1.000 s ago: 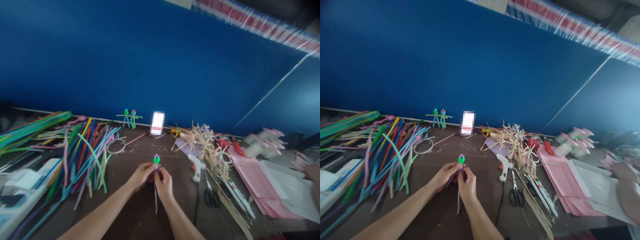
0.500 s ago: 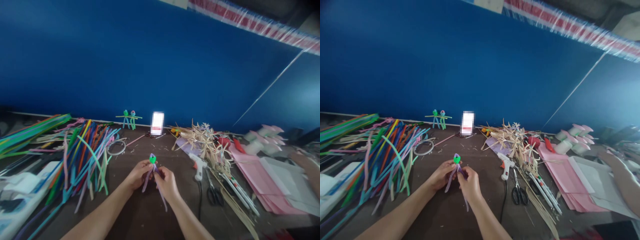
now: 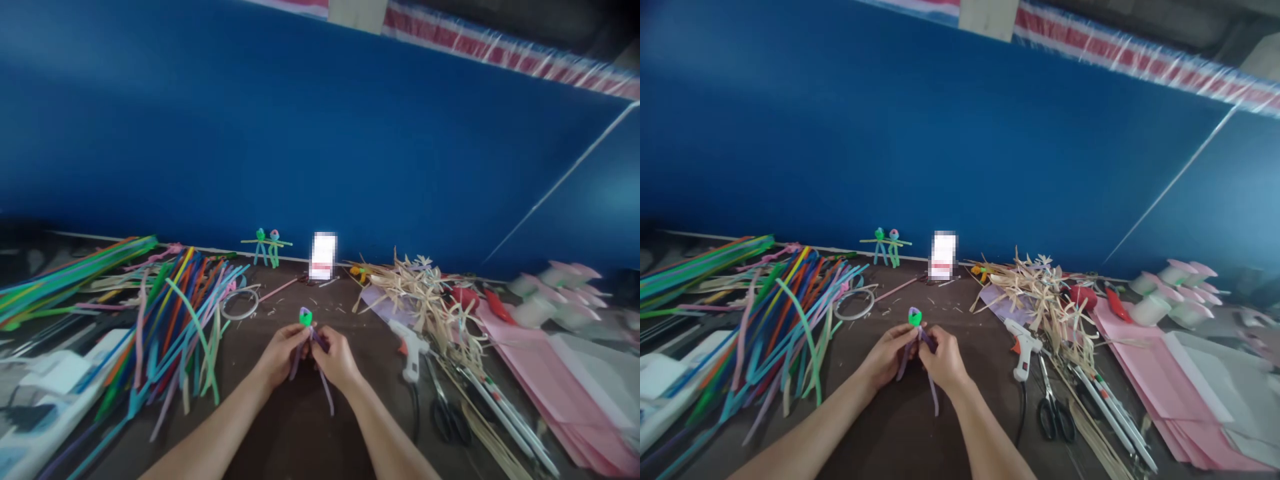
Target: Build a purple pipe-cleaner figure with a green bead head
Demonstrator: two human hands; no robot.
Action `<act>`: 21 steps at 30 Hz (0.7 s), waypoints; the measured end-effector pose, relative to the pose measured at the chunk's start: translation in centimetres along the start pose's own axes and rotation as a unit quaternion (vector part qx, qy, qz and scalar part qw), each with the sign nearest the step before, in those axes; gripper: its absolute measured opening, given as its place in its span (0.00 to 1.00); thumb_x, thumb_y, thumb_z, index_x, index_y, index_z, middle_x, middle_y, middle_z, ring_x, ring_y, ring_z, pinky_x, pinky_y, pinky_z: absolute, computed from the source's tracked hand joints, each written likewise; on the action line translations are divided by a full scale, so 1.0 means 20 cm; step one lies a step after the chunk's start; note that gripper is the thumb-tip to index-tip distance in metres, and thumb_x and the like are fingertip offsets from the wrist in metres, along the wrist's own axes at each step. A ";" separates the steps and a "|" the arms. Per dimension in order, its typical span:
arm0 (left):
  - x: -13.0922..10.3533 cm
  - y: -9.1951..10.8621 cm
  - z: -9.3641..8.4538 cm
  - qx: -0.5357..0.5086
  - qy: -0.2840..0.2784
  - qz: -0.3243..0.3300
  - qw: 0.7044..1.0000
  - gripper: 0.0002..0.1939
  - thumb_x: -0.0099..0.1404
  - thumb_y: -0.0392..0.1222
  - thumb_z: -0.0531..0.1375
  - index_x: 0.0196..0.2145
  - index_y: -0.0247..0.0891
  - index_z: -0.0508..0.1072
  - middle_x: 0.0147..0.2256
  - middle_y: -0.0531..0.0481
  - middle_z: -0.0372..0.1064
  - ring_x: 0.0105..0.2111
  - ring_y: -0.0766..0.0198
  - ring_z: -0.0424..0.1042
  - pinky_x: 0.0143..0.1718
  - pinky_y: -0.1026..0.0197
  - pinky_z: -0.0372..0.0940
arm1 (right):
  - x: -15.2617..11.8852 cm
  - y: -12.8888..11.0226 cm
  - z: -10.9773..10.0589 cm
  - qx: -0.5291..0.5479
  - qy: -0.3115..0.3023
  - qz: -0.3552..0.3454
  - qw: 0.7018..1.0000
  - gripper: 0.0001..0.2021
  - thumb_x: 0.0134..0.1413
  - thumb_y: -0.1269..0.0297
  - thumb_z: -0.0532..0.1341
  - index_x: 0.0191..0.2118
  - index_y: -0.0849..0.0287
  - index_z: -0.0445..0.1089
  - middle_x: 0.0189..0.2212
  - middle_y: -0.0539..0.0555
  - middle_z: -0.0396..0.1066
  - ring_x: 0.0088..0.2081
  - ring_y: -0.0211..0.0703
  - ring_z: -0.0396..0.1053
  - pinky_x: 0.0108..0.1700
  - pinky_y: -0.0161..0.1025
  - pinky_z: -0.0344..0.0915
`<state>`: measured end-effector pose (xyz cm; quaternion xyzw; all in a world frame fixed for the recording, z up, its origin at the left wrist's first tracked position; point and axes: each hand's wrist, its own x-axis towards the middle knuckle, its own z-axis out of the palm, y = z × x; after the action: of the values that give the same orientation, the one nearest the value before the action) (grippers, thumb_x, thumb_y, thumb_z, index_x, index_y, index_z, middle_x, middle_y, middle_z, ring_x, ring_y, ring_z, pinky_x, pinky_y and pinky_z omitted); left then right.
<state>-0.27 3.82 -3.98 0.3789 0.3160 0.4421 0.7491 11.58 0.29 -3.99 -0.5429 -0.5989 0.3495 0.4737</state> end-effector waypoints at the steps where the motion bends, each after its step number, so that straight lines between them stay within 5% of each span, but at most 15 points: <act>1: 0.00 -0.01 0.00 0.011 -0.005 0.003 1.000 0.12 0.47 0.42 0.65 0.28 0.30 0.74 0.15 0.55 0.61 0.15 0.74 0.57 0.17 0.70 0.52 | 0.00 0.01 -0.01 0.005 -0.002 0.000 1.000 0.04 0.47 0.69 0.53 0.25 0.60 0.63 0.18 0.47 0.66 0.15 0.33 0.62 0.18 0.28 0.58; 8: 0.00 -0.04 0.01 0.043 -0.005 0.007 0.999 0.13 0.48 0.44 0.64 0.29 0.30 0.75 0.17 0.53 0.63 0.14 0.74 0.58 0.17 0.70 0.54 | -0.03 -0.04 -0.05 -0.048 -0.006 -0.073 0.996 0.06 0.49 0.71 0.53 0.27 0.60 0.67 0.22 0.50 0.69 0.24 0.37 0.66 0.29 0.31 0.61; 16: 0.01 -0.05 0.02 0.125 0.043 0.066 0.989 0.15 0.46 0.45 0.64 0.28 0.30 0.73 0.17 0.54 0.63 0.15 0.73 0.58 0.17 0.69 0.54 | -0.03 -0.02 -0.07 -0.162 0.013 -0.109 0.981 0.06 0.47 0.72 0.53 0.26 0.58 0.66 0.21 0.50 0.68 0.24 0.38 0.65 0.27 0.30 0.57; 21: 0.01 -0.04 0.01 0.046 0.022 0.039 0.998 0.12 0.47 0.43 0.64 0.28 0.31 0.71 0.17 0.55 0.63 0.15 0.73 0.59 0.17 0.69 0.55 | -0.04 -0.02 -0.06 -0.191 0.039 -0.104 0.975 0.05 0.45 0.72 0.53 0.27 0.58 0.65 0.20 0.48 0.66 0.22 0.37 0.64 0.27 0.30 0.57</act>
<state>0.19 3.72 -4.54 0.4148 0.3376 0.4642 0.7060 12.56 -0.62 -3.38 -0.5711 -0.6890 0.1564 0.4179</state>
